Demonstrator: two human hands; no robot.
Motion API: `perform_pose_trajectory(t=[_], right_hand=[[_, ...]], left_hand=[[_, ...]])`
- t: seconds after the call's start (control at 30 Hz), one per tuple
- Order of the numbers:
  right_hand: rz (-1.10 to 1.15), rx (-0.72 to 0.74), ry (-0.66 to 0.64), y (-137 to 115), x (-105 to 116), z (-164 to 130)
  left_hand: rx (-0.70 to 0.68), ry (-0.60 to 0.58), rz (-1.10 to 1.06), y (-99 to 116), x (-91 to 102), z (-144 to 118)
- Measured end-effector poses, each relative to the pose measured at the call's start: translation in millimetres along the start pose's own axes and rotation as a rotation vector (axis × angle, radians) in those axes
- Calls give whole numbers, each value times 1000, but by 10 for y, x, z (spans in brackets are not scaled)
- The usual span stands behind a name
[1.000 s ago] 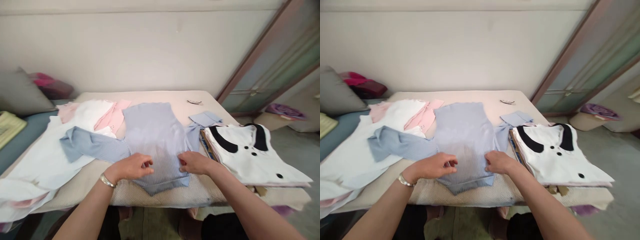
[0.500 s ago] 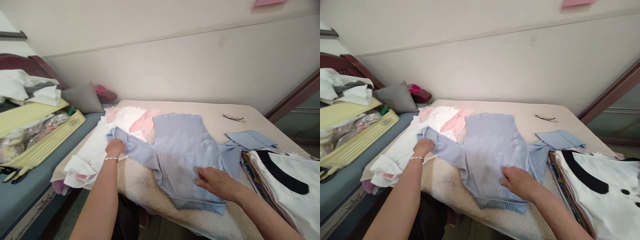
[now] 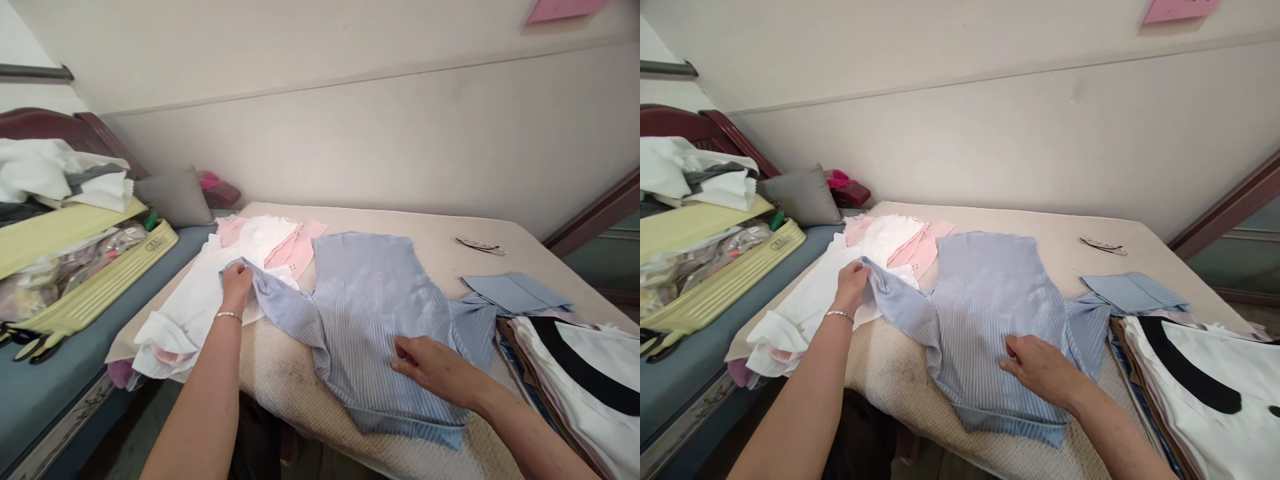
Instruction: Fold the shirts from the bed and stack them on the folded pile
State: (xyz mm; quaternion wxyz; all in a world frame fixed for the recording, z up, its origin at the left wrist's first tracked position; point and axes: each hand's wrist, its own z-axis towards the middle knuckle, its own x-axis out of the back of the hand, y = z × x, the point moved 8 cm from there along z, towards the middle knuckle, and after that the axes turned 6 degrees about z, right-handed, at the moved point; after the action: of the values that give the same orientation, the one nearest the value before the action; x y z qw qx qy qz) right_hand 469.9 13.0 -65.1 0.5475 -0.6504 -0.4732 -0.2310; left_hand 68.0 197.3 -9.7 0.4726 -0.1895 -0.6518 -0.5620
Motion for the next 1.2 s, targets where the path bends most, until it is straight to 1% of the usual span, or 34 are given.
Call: perform_pose_trajectory(t=[0.03, 0.1, 0.13, 0.17, 0.2, 0.23, 0.27, 0.3, 0.33, 0.37, 0.4, 0.43, 0.47, 0.5, 0.53, 0.57, 0.6, 0.63, 0.67, 0.73, 0.8, 0.83, 0.87, 0.9, 0.97, 1.0, 1.03, 1.07, 1.1, 1.13, 1.17, 1.2], right_hand=[[35, 11, 48, -28, 73, 11], [171, 19, 165, -66, 234, 44], [291, 10, 222, -60, 303, 67], [449, -12, 273, -26, 354, 95], [632, -47, 318, 37, 379, 126], [819, -86, 354, 120, 379, 159], [984, -127, 384, 215, 357, 191], [1105, -169, 408, 317, 324, 219], [1171, -211, 423, 420, 283, 243], [1183, -253, 428, 521, 241, 259], [1153, -301, 427, 619, 198, 268], [1095, -354, 429, 712, 159, 268], [1020, -404, 437, 791, 129, 262], [932, -446, 453, 848, 114, 255], [839, -474, 474, 878, 111, 252], [747, -490, 493, 880, 119, 257], [667, -493, 507, 859, 135, 270], [606, -481, 507, 819, 153, 294], [567, -453, 498, 770, 182, 322], [528, -352, 481, 678, 305, 356], [465, -238, 510, 657, 537, 294], [400, -214, 544, 694, 675, 218], [310, -222, 585, 759, 810, 118], [193, -266, 617, 842, 922, 13], [-113, -415, 677, 977, 1078, -175], [-278, -466, 720, 970, 1126, -222], [-411, -472, 762, 903, 1142, -206], [-492, -436, 788, 791, 1122, -113], [-508, -367, 785, 657, 1072, 60], [-453, -286, 748, 522, 1004, 304], [-348, -219, 680, 405, 930, 604], [-231, -193, 609, 314, 873, 929]], left_hand=[[-67, -2, -51, 181, -17, -105], [-241, -57, -183, 619, -84, -441], [-401, -151, -325, 904, -139, -684], [-559, -278, -461, 1177, -190, -963], [-714, -453, -549, 1424, -252, -1270], [-838, -626, -608, 1612, -296, -1559], [-900, -734, -656, 1722, -300, -1762], [-920, -818, -678, 1773, -303, -1892], [-890, -840, -681, 1759, -297, -1925], [-820, -804, -654, 1682, -290, -1882], [-726, -728, -583, 1541, -287, -1796], [-614, -628, -477, 1342, -284, -1702], [-503, -531, -323, 1106, -288, -1638], [-397, -462, -135, 851, -311, -1624], [-304, -474, 36, 604, -384, -1681], [-244, -534, 167, 395, -488, -1794], [-215, -577, 262, 237, -583, -1925], [-196, -570, 333, 126, -647, -2037], [-189, -551, 389, 60, -702, -2134], [-197, -515, 449, 35, -791, -2259], [-218, -533, 452, 78, -870, -2315], [-229, -552, 436, 106, -900, -2329], [-237, -568, 415, 133, -922, -2342], [-245, -572, 395, 160, -933, -2357], [-271, -551, 360, 223, -941, -2409], [-286, -537, 346, 257, -948, -2447], [-303, -522, 332, 294, -957, -2490], [-323, -502, 317, 334, -968, -2531], [-345, -478, 298, 374, -979, -2567], [-367, -454, 276, 408, -993, -2597], [-392, -426, 253, 435, -1007, -2620], [-423, -396, 232, 454, -1023, -2638]])
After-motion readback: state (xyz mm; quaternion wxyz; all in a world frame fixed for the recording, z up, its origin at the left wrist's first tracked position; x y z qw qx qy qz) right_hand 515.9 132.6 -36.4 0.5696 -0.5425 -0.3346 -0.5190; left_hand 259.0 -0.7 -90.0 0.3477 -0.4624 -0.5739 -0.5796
